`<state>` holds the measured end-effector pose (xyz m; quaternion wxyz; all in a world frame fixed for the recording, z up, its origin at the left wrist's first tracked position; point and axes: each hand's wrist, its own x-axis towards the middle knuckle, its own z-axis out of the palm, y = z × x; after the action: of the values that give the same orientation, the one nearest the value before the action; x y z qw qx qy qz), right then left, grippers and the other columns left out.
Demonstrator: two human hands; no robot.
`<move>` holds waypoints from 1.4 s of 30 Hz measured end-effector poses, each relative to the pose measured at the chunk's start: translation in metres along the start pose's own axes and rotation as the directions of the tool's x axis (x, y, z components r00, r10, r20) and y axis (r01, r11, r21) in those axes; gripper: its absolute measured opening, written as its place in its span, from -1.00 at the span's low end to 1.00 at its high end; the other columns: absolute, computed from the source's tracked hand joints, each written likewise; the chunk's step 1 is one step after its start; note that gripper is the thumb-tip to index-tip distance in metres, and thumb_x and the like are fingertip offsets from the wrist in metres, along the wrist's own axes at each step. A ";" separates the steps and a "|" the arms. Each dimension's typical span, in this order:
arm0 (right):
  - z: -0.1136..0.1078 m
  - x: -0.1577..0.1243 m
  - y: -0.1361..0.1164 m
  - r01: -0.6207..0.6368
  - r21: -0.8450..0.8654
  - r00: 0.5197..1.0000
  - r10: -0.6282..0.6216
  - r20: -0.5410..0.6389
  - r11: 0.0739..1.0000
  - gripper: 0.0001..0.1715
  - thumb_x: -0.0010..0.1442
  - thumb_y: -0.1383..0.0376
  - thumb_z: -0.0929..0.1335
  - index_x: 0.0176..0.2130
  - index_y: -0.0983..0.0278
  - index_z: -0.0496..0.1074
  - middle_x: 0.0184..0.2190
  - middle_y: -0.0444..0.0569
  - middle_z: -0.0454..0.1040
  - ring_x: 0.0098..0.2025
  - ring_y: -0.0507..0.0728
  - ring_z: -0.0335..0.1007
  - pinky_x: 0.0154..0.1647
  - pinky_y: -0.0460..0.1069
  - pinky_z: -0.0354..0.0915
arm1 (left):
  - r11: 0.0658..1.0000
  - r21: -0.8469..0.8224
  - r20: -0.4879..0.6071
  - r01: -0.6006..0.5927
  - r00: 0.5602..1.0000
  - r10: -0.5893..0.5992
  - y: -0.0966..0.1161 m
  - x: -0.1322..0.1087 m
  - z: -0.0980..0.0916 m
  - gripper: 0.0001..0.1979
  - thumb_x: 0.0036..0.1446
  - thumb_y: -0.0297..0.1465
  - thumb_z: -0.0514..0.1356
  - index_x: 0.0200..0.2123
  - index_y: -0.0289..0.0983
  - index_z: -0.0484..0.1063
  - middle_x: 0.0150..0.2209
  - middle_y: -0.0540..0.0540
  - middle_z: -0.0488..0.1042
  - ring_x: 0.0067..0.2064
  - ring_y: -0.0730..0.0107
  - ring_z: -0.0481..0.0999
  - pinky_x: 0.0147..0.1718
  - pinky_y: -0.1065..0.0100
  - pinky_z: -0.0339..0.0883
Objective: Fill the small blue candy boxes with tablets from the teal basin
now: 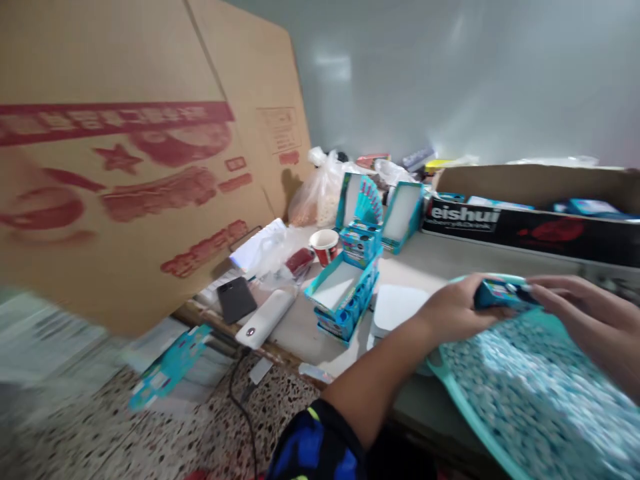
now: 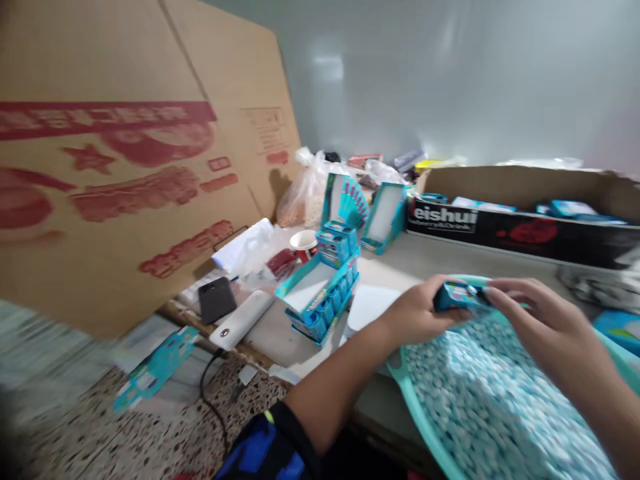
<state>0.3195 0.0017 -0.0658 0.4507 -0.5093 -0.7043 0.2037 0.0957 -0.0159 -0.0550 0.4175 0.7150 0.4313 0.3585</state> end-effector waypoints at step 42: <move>0.005 0.021 -0.030 -0.036 0.212 0.995 0.055 -0.082 0.977 -0.78 0.10 0.17 0.34 -0.29 0.23 0.52 -0.33 -0.03 0.55 -0.29 0.16 0.42 -0.24 0.05 0.32 | 0.994 -0.025 -0.124 -0.110 0.987 0.106 -0.001 0.020 -0.005 -0.55 0.21 -0.25 0.34 0.13 -0.22 0.43 0.01 -0.15 0.59 0.04 0.16 0.57 0.06 0.22 0.40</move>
<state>0.2977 0.0097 -0.0366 0.5274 -0.4832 -0.6466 0.2649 0.0985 0.0037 -0.0507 0.3812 0.7073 0.4109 0.4307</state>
